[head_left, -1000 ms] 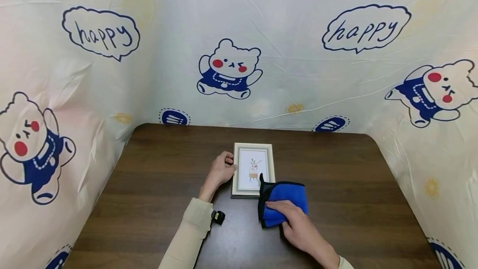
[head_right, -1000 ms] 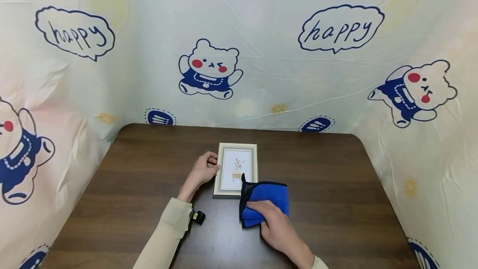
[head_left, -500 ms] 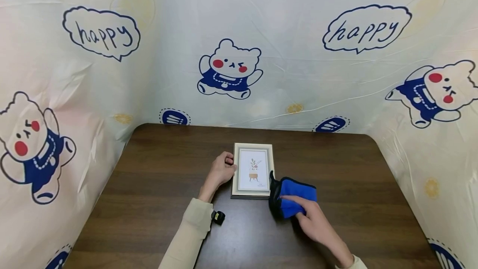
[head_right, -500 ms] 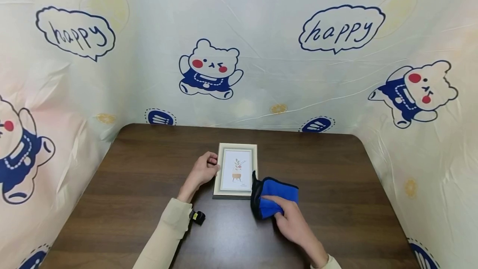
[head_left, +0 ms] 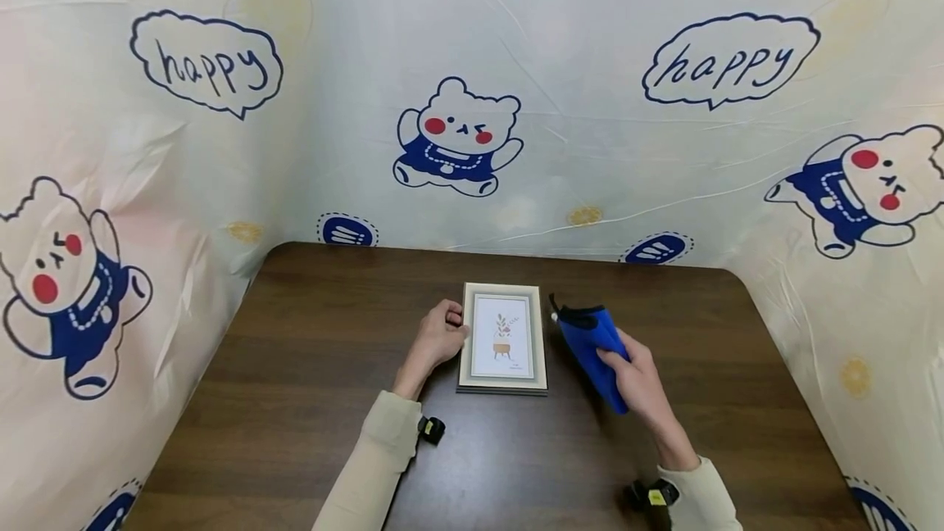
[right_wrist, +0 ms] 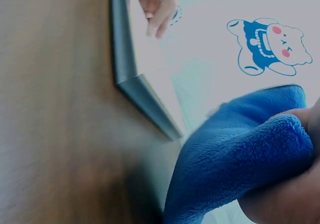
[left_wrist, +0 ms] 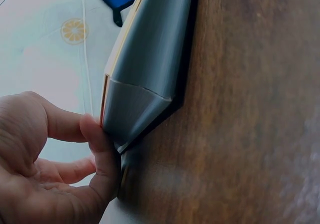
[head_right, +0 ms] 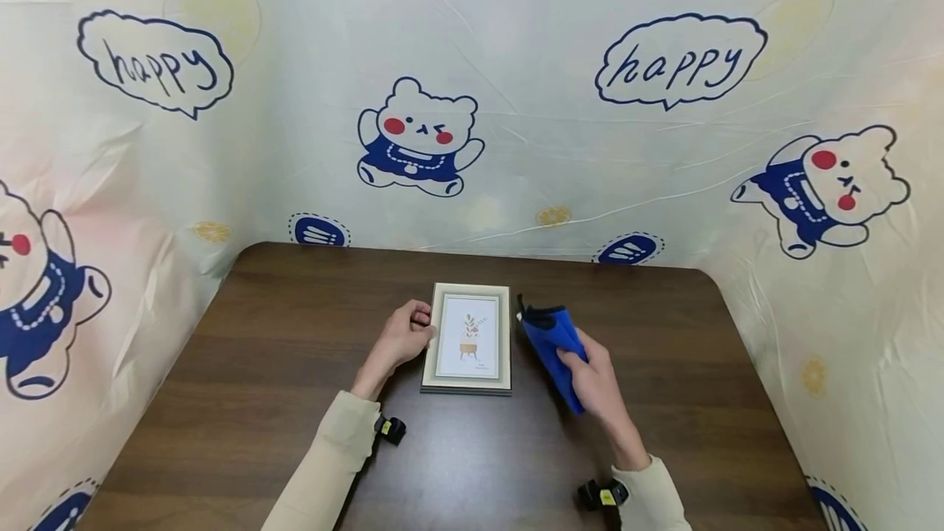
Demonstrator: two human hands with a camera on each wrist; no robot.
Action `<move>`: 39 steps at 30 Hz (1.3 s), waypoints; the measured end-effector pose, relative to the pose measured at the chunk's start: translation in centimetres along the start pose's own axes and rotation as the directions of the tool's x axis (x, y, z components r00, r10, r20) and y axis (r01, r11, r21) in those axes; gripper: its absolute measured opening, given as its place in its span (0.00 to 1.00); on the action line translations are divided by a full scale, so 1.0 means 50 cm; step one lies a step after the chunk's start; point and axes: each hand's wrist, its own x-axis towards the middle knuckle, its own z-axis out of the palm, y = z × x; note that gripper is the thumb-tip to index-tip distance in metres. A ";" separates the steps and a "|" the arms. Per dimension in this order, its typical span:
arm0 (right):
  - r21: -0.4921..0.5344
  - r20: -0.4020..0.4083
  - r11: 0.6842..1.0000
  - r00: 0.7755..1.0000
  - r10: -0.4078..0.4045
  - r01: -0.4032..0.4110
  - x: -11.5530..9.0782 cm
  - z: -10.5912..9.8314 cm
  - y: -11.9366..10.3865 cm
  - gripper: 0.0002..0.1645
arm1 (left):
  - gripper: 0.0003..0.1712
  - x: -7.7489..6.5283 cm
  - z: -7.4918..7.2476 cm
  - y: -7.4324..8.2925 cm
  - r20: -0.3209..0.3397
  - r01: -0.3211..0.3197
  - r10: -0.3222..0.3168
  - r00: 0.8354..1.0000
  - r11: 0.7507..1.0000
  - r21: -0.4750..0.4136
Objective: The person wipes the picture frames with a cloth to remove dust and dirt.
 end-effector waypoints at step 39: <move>-0.083 -0.036 0.888 0.889 -0.456 0.452 0.273 0.217 -0.112 0.34 | 0.17 -0.004 -0.004 0.003 -0.027 -0.064 0.064 0.998 0.998 0.005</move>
